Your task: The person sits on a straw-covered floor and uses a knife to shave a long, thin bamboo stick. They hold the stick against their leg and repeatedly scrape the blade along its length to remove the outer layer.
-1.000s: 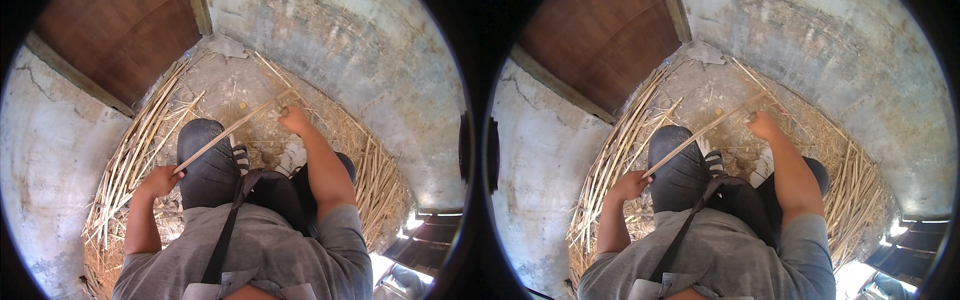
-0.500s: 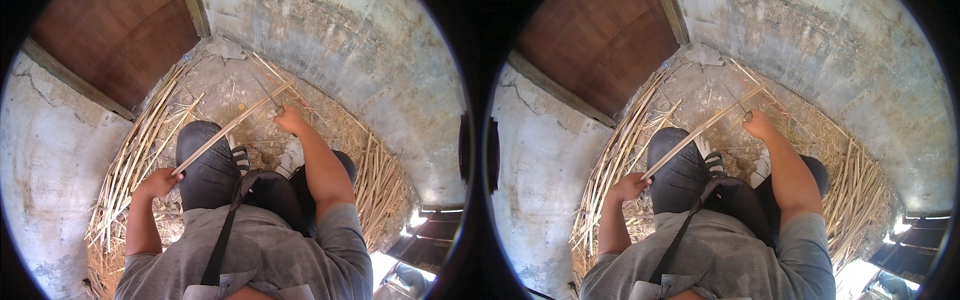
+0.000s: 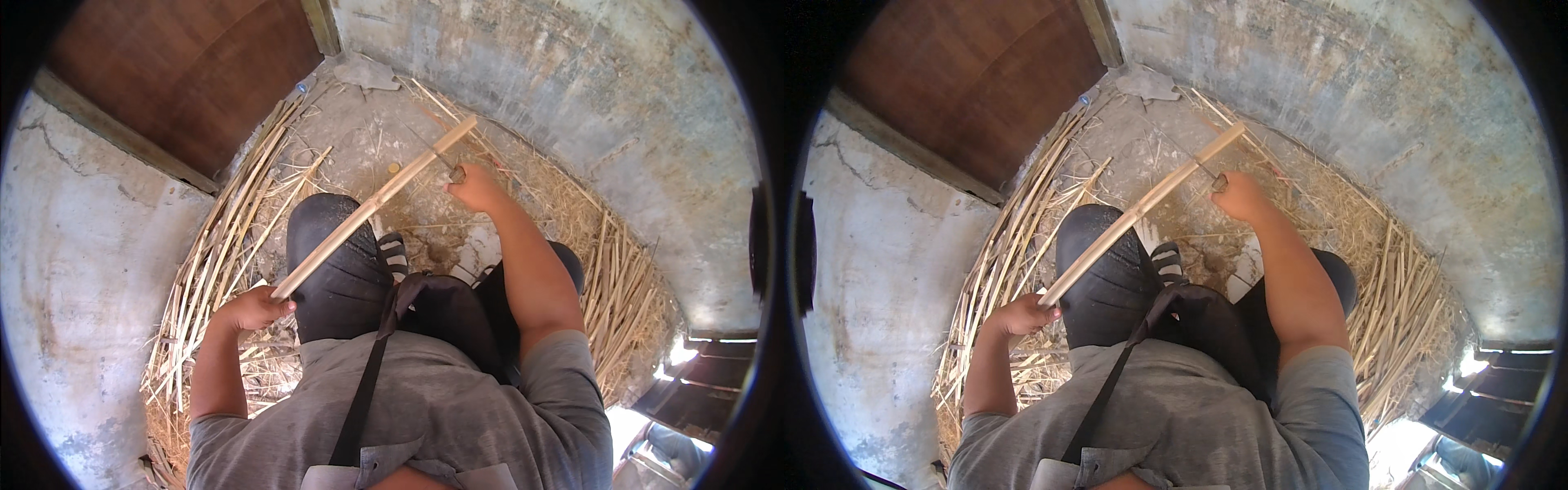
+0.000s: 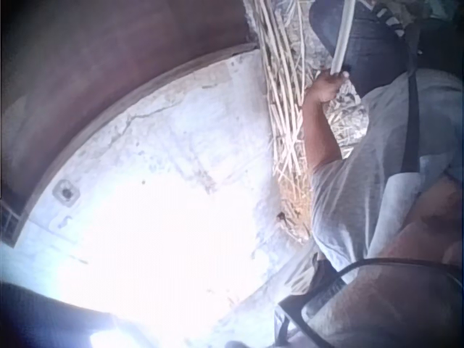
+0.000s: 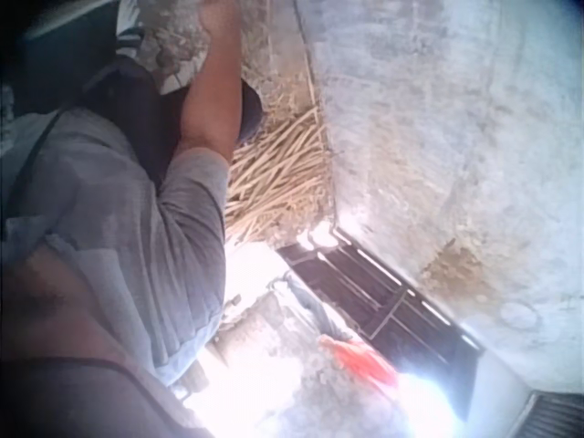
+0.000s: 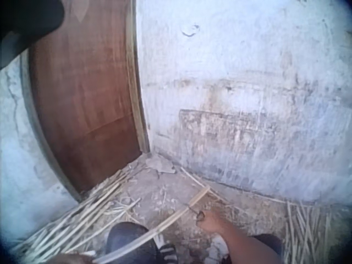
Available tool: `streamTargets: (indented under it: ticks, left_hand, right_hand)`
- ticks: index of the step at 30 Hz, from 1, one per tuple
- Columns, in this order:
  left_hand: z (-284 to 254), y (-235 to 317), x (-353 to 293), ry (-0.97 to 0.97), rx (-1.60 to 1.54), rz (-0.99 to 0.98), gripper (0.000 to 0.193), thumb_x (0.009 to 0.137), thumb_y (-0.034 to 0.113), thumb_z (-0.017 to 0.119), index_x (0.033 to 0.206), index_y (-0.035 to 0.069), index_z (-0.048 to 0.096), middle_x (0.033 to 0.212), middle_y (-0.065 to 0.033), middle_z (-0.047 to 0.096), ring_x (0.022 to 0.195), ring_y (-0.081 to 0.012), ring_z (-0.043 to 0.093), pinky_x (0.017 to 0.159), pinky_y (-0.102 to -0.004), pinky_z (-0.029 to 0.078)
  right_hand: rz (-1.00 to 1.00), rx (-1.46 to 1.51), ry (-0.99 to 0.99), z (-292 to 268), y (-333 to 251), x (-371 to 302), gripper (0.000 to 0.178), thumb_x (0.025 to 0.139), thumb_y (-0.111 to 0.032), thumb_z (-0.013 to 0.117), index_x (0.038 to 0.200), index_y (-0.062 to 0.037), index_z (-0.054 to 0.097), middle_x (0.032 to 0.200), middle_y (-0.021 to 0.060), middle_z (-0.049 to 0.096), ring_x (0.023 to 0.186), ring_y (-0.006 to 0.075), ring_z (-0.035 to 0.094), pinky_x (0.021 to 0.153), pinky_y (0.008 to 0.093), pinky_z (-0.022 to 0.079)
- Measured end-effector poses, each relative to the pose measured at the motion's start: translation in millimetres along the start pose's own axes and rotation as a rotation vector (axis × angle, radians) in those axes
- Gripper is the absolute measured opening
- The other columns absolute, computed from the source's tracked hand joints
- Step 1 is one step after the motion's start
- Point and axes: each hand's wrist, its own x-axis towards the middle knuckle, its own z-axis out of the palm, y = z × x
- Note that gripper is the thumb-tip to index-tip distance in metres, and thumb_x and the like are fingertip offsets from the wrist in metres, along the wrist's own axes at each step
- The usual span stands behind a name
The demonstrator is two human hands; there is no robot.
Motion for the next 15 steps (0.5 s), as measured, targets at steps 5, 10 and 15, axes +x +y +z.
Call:
streamTargets:
  ticks: [5, 10, 15]
  left_hand:
    - [4, -13, 6, -0.057, -0.092, -0.015, 0.060, 0.089, 0.055, 0.078, 0.107, -0.001, 0.067, 0.080, -0.0053, 0.063, 0.067, -0.0145, 0.058, 0.061, -0.0335, 0.048]
    - [1, -8, 7, -0.021, 0.082, 0.060, 0.064, 0.089, 0.054, 0.078, 0.114, -0.003, 0.067, 0.083, -0.0090, 0.067, 0.075, -0.0181, 0.060, 0.067, -0.0370, 0.049]
    - [-2, 6, -5, 0.024, 0.165, 0.028, 0.084, 0.084, 0.062, 0.080, 0.125, -0.009, 0.061, 0.102, -0.0191, 0.070, 0.090, -0.0265, 0.067, 0.078, -0.0397, 0.053]
  right_hand:
    - [-0.188, -0.189, -0.246, -33, -62, -22, 0.043, 0.083, -0.032, 0.078, 0.113, -0.0029, 0.072, 0.101, 0.0225, 0.073, 0.098, 0.0401, 0.070, 0.085, 0.0468, 0.055]
    - [-0.125, -0.048, -0.197, -7, -10, -11, 0.046, 0.084, -0.032, 0.078, 0.118, -0.0025, 0.071, 0.104, 0.0234, 0.072, 0.100, 0.0398, 0.070, 0.087, 0.0477, 0.055]
    - [0.001, -0.019, -0.087, -12, -13, -3, 0.044, 0.085, -0.032, 0.077, 0.119, -0.0051, 0.071, 0.104, 0.0218, 0.073, 0.100, 0.0397, 0.070, 0.088, 0.0492, 0.055]
